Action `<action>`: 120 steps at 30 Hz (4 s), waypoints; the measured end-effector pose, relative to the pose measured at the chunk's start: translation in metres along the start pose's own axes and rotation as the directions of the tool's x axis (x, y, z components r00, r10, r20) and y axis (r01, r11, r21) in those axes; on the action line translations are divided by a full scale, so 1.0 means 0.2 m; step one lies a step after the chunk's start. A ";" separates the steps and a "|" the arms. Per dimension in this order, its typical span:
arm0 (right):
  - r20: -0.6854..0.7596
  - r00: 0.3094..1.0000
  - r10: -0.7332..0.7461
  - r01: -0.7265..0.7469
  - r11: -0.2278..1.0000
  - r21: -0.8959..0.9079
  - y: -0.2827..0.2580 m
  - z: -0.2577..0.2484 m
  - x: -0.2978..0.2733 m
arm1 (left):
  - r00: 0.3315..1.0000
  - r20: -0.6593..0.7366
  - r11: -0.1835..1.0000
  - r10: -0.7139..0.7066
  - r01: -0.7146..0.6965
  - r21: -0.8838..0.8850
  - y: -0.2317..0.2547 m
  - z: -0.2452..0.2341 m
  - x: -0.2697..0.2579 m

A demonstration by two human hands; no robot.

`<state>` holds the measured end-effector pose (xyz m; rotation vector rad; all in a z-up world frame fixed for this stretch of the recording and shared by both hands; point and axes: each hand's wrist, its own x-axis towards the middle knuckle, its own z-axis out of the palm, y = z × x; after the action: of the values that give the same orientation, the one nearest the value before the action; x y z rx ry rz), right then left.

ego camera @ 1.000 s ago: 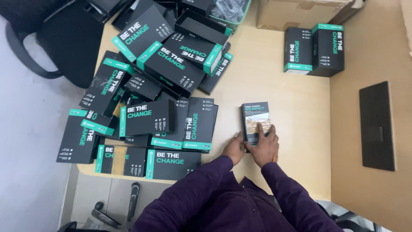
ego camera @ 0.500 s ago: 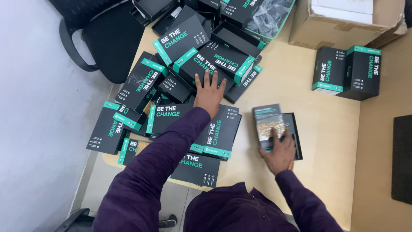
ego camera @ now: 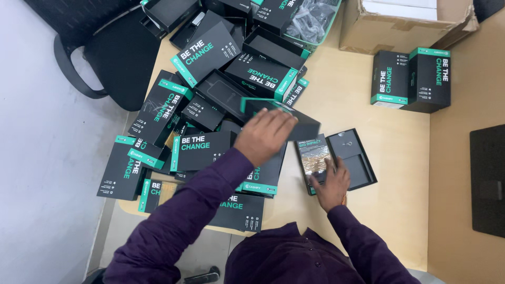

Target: The person places items into small black and green boxes and then stacks the boxes on a table.

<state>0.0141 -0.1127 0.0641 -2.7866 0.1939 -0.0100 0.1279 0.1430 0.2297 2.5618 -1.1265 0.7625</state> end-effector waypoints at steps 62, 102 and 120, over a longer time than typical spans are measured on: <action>0.208 0.961 0.184 -0.257 0.304 0.917 0.02 -0.54 -0.20 | 0.490 0.778 -0.448 -0.393 0.638 -0.627 0.70 0.73 -0.34; -0.130 0.973 0.192 -0.089 0.827 0.556 -0.31 -0.84 -0.38 | 0.553 0.830 -0.850 -0.075 0.399 -0.343 0.89 0.38 -0.19; -0.188 0.974 0.129 -0.067 0.950 0.304 -0.39 -0.84 -0.42 | 0.679 0.734 -0.765 -0.013 0.466 -0.444 0.90 0.35 -0.23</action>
<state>-0.0635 -0.0848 0.2498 -2.4701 0.3527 -0.2813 -0.0057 0.0212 0.1473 0.7488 -0.0640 -0.8664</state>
